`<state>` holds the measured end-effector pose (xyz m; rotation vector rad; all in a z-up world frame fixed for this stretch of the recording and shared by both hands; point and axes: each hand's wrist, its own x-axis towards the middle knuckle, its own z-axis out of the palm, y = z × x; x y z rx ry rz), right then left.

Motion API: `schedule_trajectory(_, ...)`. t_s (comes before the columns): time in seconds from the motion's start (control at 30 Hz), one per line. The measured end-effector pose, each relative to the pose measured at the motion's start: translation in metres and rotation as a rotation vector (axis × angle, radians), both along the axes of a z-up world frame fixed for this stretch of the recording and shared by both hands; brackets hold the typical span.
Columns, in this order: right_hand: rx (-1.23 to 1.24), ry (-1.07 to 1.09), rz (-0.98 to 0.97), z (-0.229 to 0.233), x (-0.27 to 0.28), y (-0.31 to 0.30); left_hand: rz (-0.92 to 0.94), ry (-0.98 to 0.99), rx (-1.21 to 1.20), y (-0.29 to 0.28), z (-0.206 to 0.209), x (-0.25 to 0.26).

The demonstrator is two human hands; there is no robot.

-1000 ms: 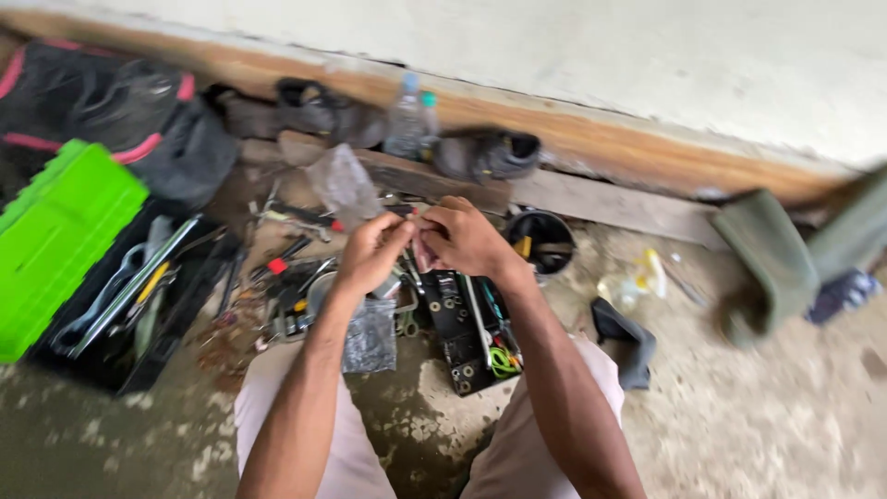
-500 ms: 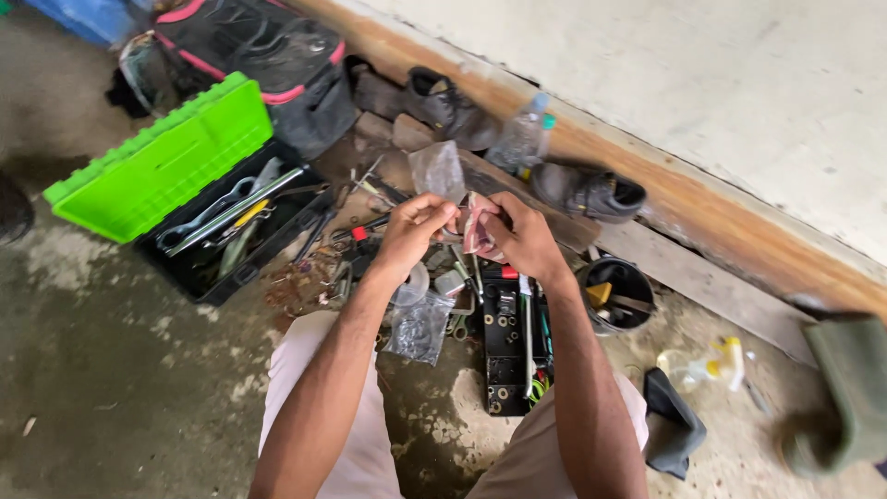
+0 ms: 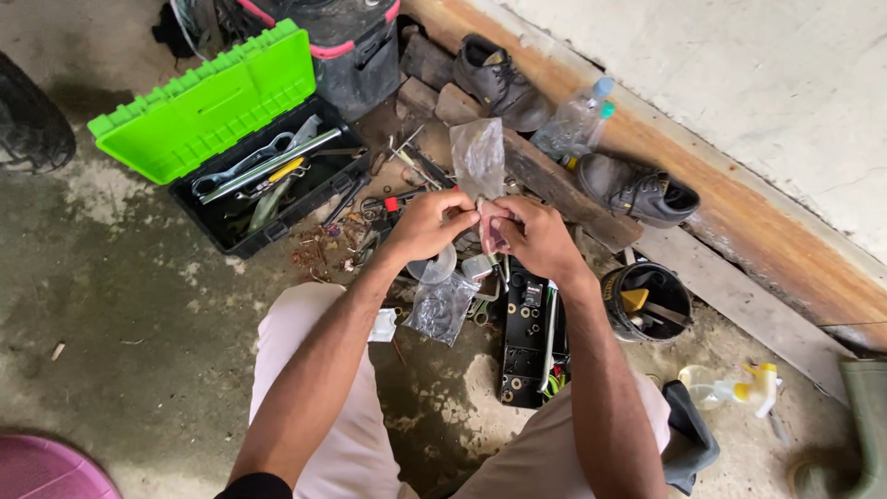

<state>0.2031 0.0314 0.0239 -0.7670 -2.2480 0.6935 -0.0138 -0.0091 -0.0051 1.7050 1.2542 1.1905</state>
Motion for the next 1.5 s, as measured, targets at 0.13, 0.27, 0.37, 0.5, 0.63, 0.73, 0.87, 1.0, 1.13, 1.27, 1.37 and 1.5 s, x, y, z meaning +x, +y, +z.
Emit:
schedule_trajectory(0.13,-0.015,-0.026,-0.087,-0.003,-0.003,-0.003,0.063,-0.092,-0.006,0.008,-0.006,-0.001)
schedule_trajectory(0.27,0.034,-0.041,-0.170,-0.013,0.008,0.011,0.084,-0.295,-0.105,0.006,0.002,0.005)
schedule_trajectory(0.37,0.075,-0.050,-0.179,-0.016,0.016,0.014,0.057,-0.269,-0.176,0.005,0.002,0.012)
schedule_trajectory(0.5,0.069,-0.047,-0.106,0.000,0.015,0.002,-0.013,-0.057,-0.157,0.001,0.006,0.018)
schedule_trajectory(0.63,0.093,-0.089,-0.121,-0.004,0.022,0.002,-0.049,-0.051,-0.111,0.013,-0.005,0.025)
schedule_trajectory(0.73,0.068,-0.069,-0.127,0.000,0.026,0.001,-0.059,-0.201,-0.102,0.015,0.000,0.027)
schedule_trajectory(0.87,0.095,-0.050,-0.153,0.003,0.033,0.002,-0.014,-0.442,-0.109,0.017,0.006,0.032)
schedule_trajectory(1.0,0.171,-0.065,-0.157,0.007,0.036,0.001,-0.040,-0.448,-0.161,0.015,0.007,0.039)
schedule_trajectory(1.13,0.163,-0.076,-0.128,0.004,0.037,-0.001,-0.072,-0.230,-0.160,0.011,0.004,0.033)
schedule_trajectory(1.27,0.139,-0.090,-0.112,0.006,0.035,-0.005,-0.133,-0.224,-0.115,0.014,0.000,0.033)
schedule_trajectory(1.37,0.045,-0.029,-0.130,0.012,0.027,-0.015,-0.144,-0.414,-0.107,0.018,0.000,0.037)
schedule_trajectory(1.5,-0.073,0.043,-0.151,0.022,0.016,-0.023,-0.125,-0.609,-0.112,0.013,0.016,0.035)
